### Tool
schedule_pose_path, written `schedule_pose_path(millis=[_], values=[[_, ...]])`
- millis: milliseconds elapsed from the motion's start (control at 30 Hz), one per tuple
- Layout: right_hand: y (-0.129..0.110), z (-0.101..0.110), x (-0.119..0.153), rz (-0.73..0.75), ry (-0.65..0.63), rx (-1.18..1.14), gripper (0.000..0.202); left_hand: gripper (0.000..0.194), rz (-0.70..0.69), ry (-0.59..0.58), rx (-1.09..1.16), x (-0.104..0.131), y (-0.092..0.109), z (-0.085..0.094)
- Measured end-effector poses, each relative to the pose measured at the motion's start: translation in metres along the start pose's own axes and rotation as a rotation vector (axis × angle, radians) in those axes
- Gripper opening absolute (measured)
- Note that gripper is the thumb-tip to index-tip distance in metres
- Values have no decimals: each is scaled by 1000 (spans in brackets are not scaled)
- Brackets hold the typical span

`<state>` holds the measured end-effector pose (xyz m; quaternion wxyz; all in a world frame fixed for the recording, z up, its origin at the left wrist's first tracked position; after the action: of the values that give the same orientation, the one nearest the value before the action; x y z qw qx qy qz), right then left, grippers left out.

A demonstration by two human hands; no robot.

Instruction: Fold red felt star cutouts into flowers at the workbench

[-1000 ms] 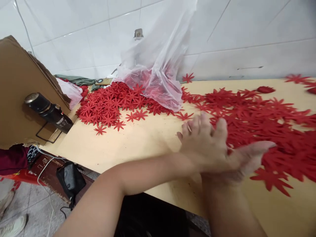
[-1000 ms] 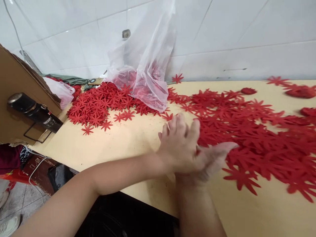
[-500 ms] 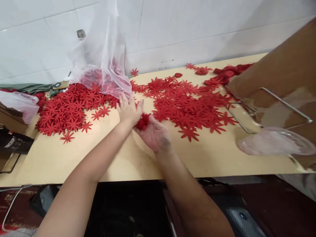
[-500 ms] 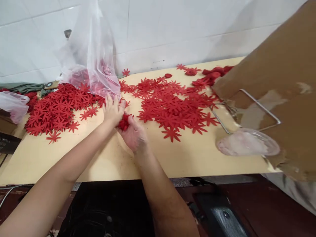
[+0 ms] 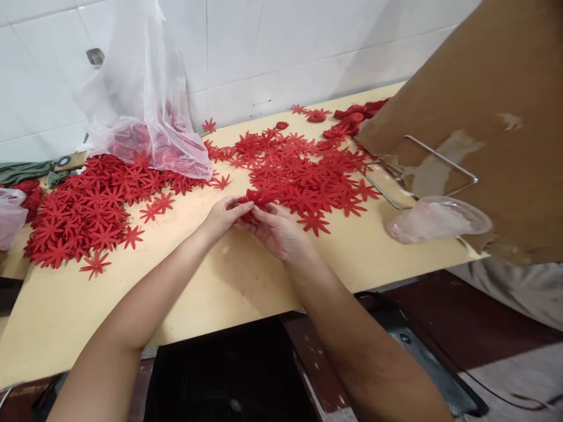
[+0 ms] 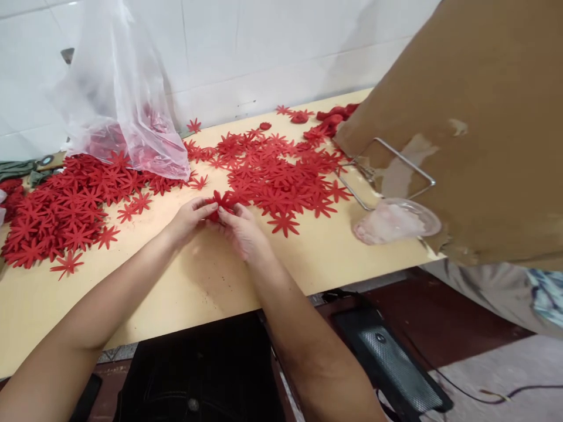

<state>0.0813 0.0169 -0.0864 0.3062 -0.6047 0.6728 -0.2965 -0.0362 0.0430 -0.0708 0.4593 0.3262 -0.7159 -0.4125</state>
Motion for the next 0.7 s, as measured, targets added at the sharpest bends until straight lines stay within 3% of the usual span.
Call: schedule_pose_path(millis=[133, 300, 467, 567, 700], values=[[0, 13, -5, 41, 99, 231, 39, 13, -14, 3, 73, -11, -11, -4], [0, 13, -10, 189, 30, 512, 36, 6, 26, -40, 120, -10, -12, -3], [-3, 1, -10, 274, -152, 769, 36, 6, 37, 46, 181, -11, -12, 2], [-32, 6, -7, 342, -217, 1093, 45, 5, 67, 99, 205, -15, -11, 7], [-108, 41, 8, 565, 10, 1568, 35, 7, 56, 122, 192, -19, -7, 10]])
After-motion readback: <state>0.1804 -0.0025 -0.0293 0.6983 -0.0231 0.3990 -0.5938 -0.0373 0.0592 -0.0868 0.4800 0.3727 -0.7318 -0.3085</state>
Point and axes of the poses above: each hand's wrist, its own x-axis away from the middle knuckle, its own z-axis out of the back of the hand, y = z × x, the point moved 2 cm from there along -x, towards the middle knuckle, and after that the axes turned 14 degrees about z, right-handed, at the moved point
